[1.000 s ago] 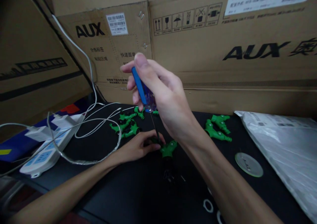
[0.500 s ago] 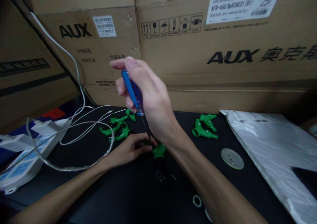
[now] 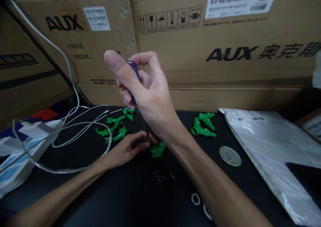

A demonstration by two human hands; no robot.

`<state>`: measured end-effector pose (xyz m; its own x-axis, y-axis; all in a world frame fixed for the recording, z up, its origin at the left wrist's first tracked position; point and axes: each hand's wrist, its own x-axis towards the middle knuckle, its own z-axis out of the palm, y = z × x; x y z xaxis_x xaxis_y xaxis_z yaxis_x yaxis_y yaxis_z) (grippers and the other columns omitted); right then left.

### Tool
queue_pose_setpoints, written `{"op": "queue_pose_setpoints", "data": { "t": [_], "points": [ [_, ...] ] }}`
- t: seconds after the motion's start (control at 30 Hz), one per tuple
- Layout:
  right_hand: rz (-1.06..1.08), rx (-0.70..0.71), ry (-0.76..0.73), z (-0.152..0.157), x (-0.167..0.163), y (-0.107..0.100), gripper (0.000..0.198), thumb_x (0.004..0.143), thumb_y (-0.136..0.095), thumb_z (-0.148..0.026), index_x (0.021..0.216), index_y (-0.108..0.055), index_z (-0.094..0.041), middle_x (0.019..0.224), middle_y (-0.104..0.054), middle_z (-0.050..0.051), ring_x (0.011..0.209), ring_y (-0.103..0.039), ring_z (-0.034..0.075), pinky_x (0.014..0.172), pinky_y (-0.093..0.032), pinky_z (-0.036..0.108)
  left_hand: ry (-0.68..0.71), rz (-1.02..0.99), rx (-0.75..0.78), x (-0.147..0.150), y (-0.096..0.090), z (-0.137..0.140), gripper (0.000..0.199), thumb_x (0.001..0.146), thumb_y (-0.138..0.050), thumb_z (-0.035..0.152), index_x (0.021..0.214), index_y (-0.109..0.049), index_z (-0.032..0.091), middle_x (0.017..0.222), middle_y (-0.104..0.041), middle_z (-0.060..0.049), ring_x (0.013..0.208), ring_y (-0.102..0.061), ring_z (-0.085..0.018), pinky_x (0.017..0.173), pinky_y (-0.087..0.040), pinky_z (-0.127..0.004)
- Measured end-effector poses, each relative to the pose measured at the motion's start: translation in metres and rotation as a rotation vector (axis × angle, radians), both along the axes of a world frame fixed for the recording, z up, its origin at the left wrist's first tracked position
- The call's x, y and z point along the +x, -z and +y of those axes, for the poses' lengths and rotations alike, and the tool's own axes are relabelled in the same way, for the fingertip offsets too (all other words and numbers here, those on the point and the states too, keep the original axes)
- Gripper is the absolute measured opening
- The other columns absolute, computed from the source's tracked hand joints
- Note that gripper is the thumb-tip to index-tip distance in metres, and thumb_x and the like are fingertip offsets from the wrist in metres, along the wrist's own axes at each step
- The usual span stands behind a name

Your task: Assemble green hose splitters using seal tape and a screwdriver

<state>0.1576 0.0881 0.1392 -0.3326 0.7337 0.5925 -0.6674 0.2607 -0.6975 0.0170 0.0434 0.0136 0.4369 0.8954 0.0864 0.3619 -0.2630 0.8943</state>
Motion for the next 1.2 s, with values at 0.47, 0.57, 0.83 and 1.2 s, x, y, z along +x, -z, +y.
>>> {"op": "queue_pose_setpoints", "data": {
  "t": [0.47,0.57,0.83,1.2],
  "points": [
    [-0.096,0.101,0.065,-0.001,-0.003,0.005,0.047,0.081,-0.082,-0.055,0.095,-0.048,-0.026,0.076,-0.058,-0.007,0.055,-0.051,0.007,0.05,-0.044,0.02,-0.063,-0.037,0.016,0.001,0.01,0.002,0.023,0.105,-0.055,0.037,0.108,-0.065,0.017,0.104,-0.074,-0.005,0.087,-0.067,-0.017,0.076,-0.053,-0.027],
    [-0.123,0.126,0.073,-0.001,-0.003,0.005,0.043,0.084,-0.078,-0.057,0.094,-0.052,-0.024,0.078,-0.059,-0.006,0.056,-0.053,0.006,0.052,-0.046,0.019,-0.042,-0.052,0.028,0.001,0.009,0.002,0.023,0.106,-0.051,0.036,0.108,-0.065,0.018,0.108,-0.074,-0.006,0.09,-0.068,-0.017,0.076,-0.054,-0.027],
    [-0.105,0.142,0.079,0.0,-0.001,0.005,0.039,0.086,-0.077,-0.055,0.098,-0.061,-0.021,0.077,-0.058,-0.004,0.057,-0.051,0.006,0.051,-0.045,0.019,-0.044,0.017,0.055,0.001,0.007,0.002,0.026,0.108,-0.046,0.036,0.108,-0.065,0.019,0.101,-0.074,-0.004,0.079,-0.066,-0.014,0.073,-0.053,-0.027],
    [-0.154,0.155,0.034,-0.003,0.003,0.003,0.021,0.089,-0.078,-0.028,0.098,-0.062,-0.02,0.075,-0.058,-0.007,0.056,-0.051,0.006,0.051,-0.048,0.018,-0.011,-0.02,0.064,0.001,0.002,0.001,0.025,0.109,-0.041,0.031,0.114,-0.063,0.019,0.104,-0.074,-0.004,0.083,-0.068,-0.015,0.074,-0.055,-0.025]
  ]
}}
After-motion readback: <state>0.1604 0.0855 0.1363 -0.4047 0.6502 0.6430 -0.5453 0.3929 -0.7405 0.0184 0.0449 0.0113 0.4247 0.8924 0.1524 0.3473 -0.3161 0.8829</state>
